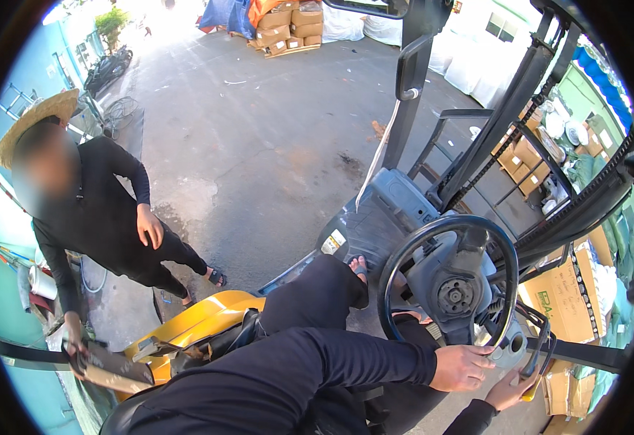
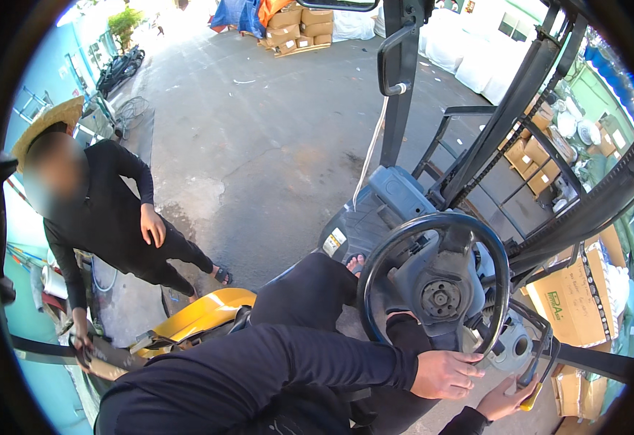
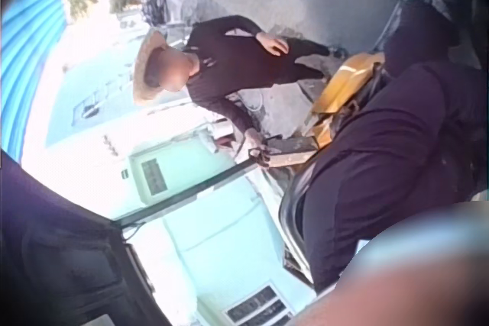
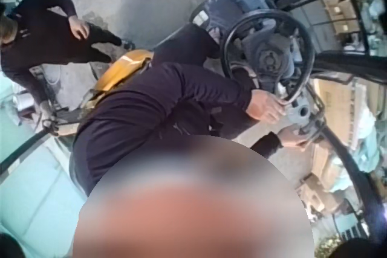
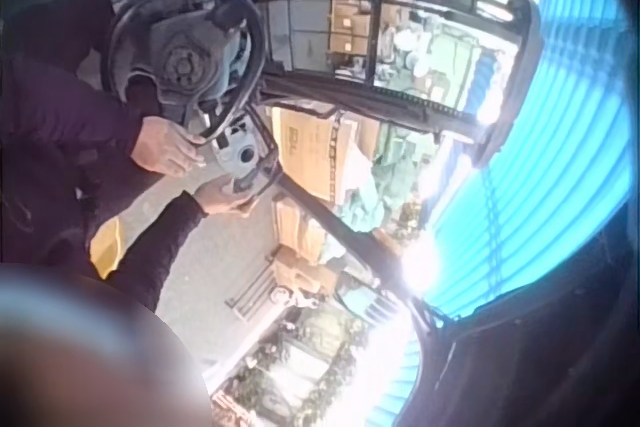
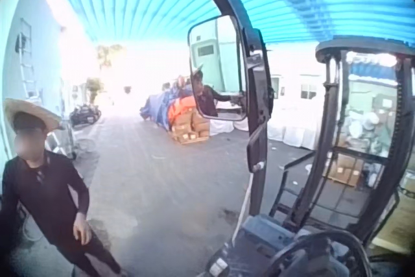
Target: The person operates a forklift in a warehouse, maneuvering the vehicle to pick up and move a pallet of cardboard boxes. The operator uses the steering wheel and hydraulic levers to lift the load and drive it to a new location.
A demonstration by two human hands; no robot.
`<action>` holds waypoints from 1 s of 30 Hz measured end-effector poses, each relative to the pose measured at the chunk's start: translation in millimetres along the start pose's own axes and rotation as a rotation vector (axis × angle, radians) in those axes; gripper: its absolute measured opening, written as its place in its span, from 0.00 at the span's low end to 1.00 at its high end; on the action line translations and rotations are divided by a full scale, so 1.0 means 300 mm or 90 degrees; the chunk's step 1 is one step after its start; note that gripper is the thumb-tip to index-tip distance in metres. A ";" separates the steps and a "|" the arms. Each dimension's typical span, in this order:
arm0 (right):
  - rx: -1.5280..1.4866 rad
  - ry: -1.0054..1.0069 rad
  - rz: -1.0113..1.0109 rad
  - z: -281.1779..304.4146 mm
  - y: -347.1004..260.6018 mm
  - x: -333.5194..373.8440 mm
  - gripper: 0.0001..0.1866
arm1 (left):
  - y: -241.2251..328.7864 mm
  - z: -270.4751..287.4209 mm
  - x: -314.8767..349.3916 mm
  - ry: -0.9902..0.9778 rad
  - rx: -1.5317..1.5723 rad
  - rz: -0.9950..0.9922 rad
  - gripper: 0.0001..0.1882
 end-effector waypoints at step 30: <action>-0.702 -0.241 -0.260 -0.278 -0.092 0.231 0.21 | -0.016 0.054 -0.070 0.028 -0.077 0.035 0.12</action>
Point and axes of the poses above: each hand's wrist, its own x-axis away from the middle knuckle, its own z-axis out of the back of the hand, y = z × x, the point moved 10 cm from there along -x, towards the middle knuckle, and after that the axes turned 7 degrees about x, right-handed, at the moved point
